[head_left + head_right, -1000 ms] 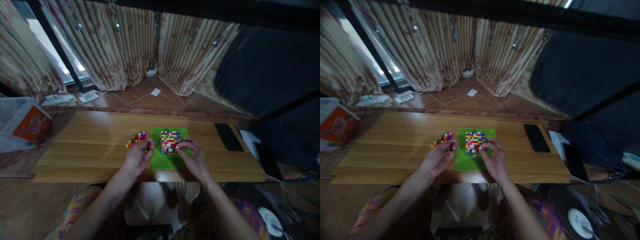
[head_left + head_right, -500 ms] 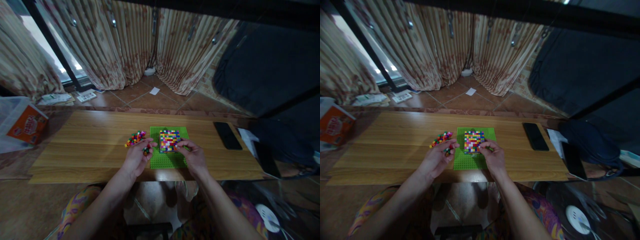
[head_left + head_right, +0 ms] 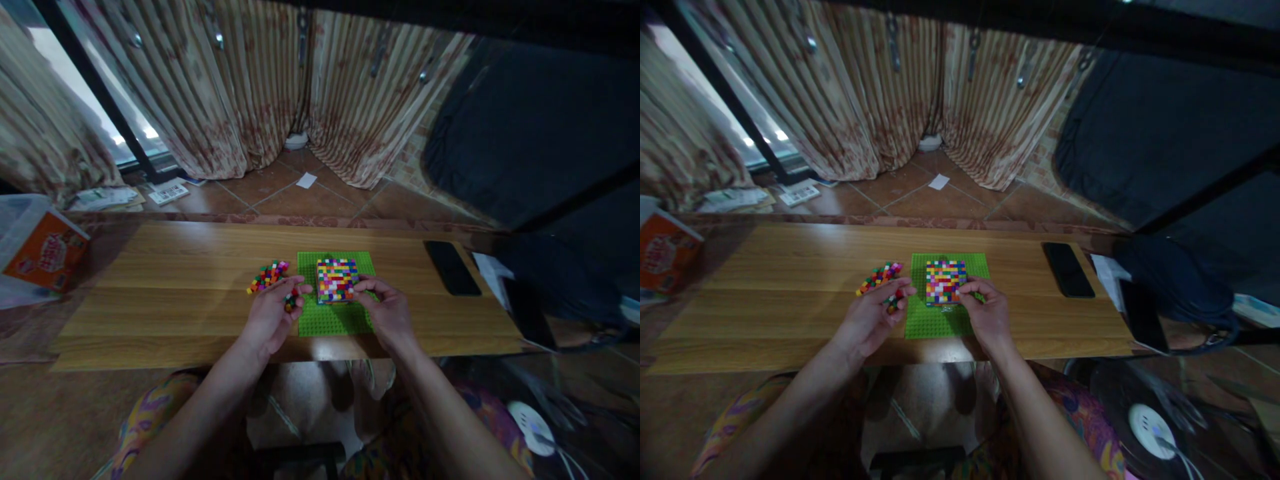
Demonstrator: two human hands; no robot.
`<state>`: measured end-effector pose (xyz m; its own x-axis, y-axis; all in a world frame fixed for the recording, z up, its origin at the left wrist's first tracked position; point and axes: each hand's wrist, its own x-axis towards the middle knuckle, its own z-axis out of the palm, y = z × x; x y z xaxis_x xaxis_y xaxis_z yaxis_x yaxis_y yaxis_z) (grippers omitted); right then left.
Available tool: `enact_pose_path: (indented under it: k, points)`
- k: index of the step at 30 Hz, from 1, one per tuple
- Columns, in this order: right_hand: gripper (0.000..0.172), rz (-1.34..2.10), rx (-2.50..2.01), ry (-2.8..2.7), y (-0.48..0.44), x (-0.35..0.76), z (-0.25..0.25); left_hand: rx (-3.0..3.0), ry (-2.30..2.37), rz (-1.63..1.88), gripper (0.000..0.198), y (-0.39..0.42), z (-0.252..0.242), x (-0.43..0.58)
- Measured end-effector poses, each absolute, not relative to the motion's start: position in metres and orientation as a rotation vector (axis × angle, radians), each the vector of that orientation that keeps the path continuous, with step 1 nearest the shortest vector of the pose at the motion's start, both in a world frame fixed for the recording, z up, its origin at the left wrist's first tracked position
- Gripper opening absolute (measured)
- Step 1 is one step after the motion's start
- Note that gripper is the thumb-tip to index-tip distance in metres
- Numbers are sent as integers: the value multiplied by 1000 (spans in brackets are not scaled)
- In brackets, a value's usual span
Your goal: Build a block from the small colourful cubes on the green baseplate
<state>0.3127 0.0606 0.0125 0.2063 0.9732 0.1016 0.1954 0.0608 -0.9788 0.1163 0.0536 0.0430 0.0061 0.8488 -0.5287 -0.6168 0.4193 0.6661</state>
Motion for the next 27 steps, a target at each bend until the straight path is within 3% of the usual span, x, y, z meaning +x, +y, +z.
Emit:
enact_pose_path:
  k: [20,27]
  points:
    - [7,869,-1371,-1259,59,313,11,374,1055,1025,22,47,52,128]
    - [9,476,-1306,-1564,48,301,22,399,991,888,39,47,53,124]
